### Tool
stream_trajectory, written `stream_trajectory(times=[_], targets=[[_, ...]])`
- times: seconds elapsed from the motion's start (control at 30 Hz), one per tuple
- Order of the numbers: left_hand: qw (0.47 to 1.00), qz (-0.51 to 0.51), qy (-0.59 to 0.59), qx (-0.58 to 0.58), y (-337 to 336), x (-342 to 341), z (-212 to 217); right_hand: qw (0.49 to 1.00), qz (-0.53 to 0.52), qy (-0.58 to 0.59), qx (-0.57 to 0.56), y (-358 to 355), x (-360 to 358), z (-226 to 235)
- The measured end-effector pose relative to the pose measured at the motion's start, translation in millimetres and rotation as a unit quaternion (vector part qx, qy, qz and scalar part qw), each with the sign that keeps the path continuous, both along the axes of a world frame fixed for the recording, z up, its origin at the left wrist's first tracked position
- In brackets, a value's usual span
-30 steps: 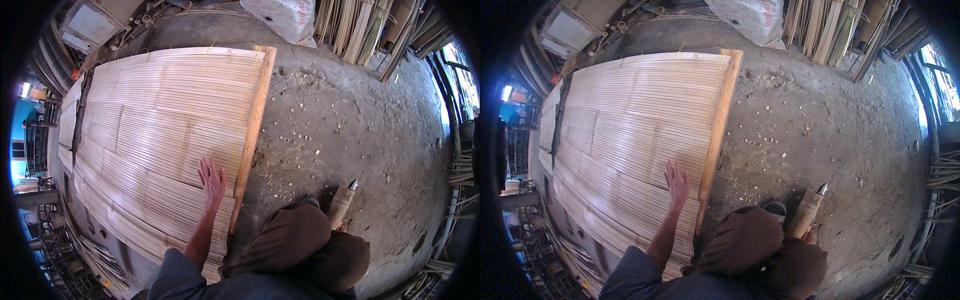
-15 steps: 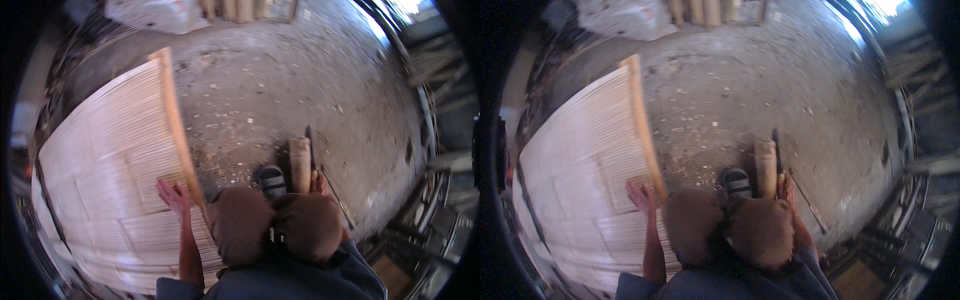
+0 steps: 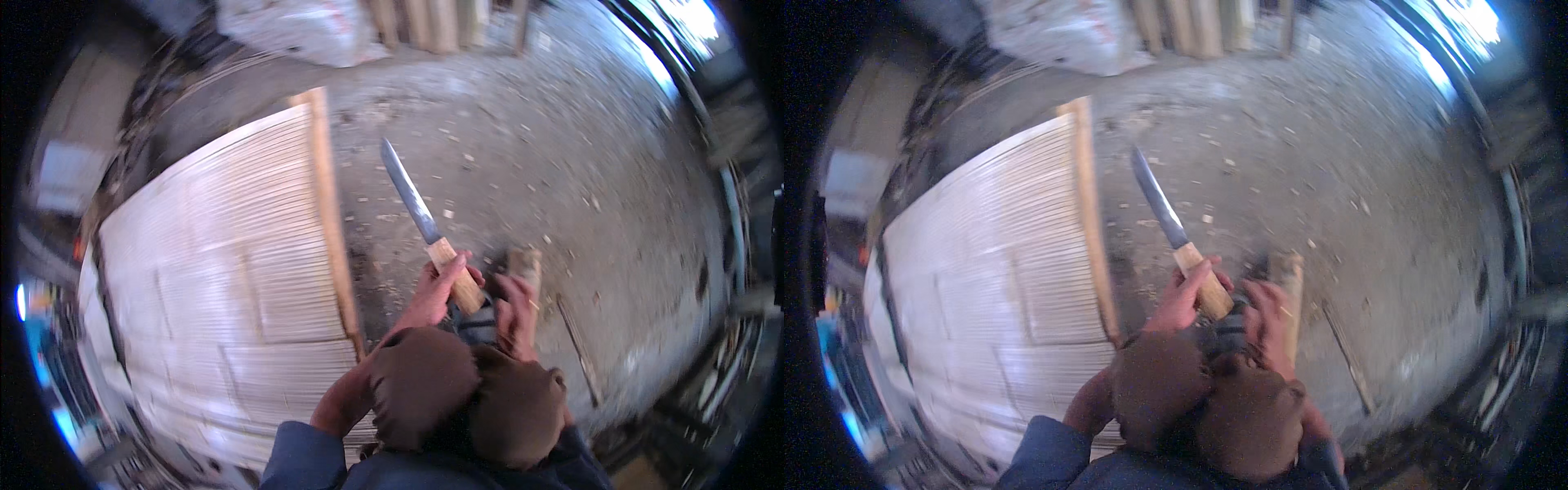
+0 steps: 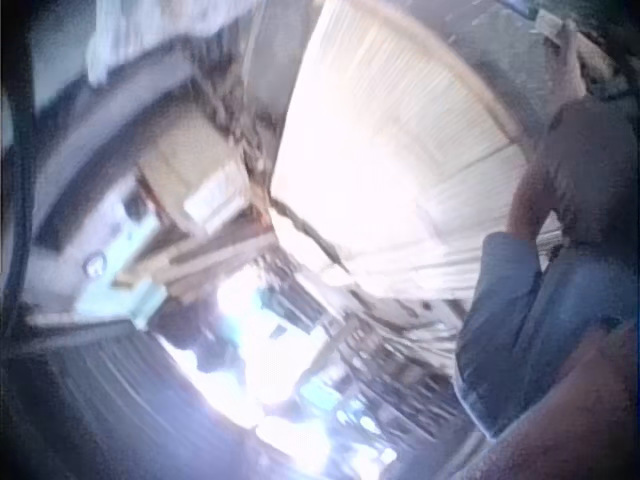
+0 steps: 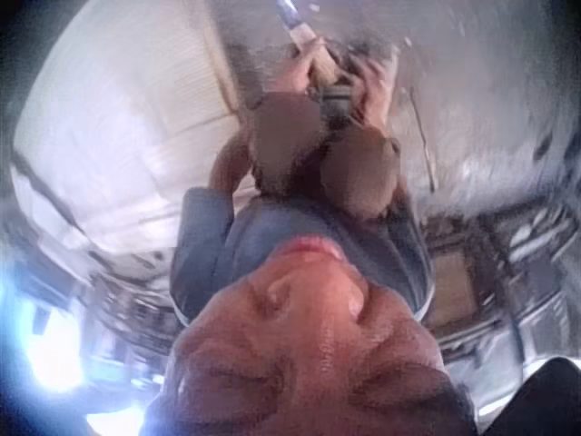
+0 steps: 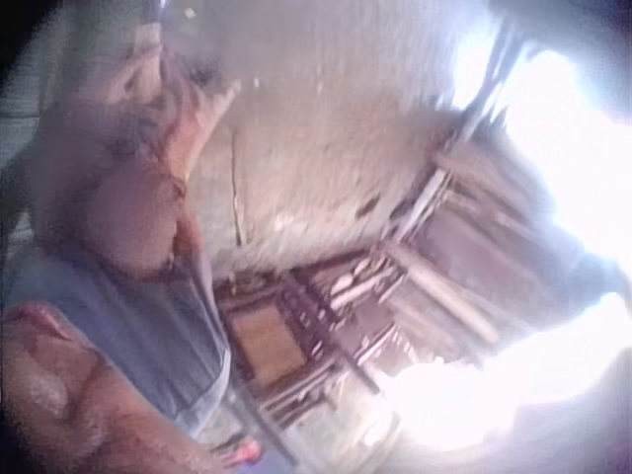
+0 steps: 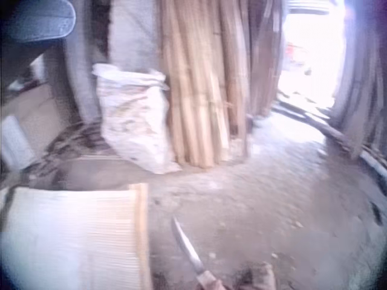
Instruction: The person measures and marks a large bamboo mat with a tape measure and marker, then uses a hand saw to cut along the marked line. After cutting, the person uses a wooden mallet to tap the edge of the cut bamboo mat.
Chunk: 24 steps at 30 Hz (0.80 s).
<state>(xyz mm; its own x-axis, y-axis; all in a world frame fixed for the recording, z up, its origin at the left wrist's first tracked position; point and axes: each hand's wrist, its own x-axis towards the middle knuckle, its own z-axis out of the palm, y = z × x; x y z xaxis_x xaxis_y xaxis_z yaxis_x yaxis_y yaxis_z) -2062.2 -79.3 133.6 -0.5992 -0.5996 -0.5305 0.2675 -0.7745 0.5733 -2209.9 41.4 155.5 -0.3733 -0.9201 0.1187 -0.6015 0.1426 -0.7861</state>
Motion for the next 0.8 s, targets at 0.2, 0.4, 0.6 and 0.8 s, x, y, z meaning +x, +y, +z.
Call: stream_trajectory(times=[0.2,0.4,0.6,0.8], targets=[[0.978,0.162,-0.133,0.01,1,61,-15,0.955,-0.126,0.113,0.244,170,-70,-134],[0.928,0.226,-0.274,-0.109,44,142,-36,0.977,-0.044,-0.026,0.206,108,-73,-104],[0.907,0.241,-0.326,-0.113,37,159,-28,0.988,0.092,-0.08,0.09,-22,-74,-53],[0.881,0.249,-0.385,-0.114,14,154,-51,0.973,0.154,0.031,0.167,-191,-52,-69]])
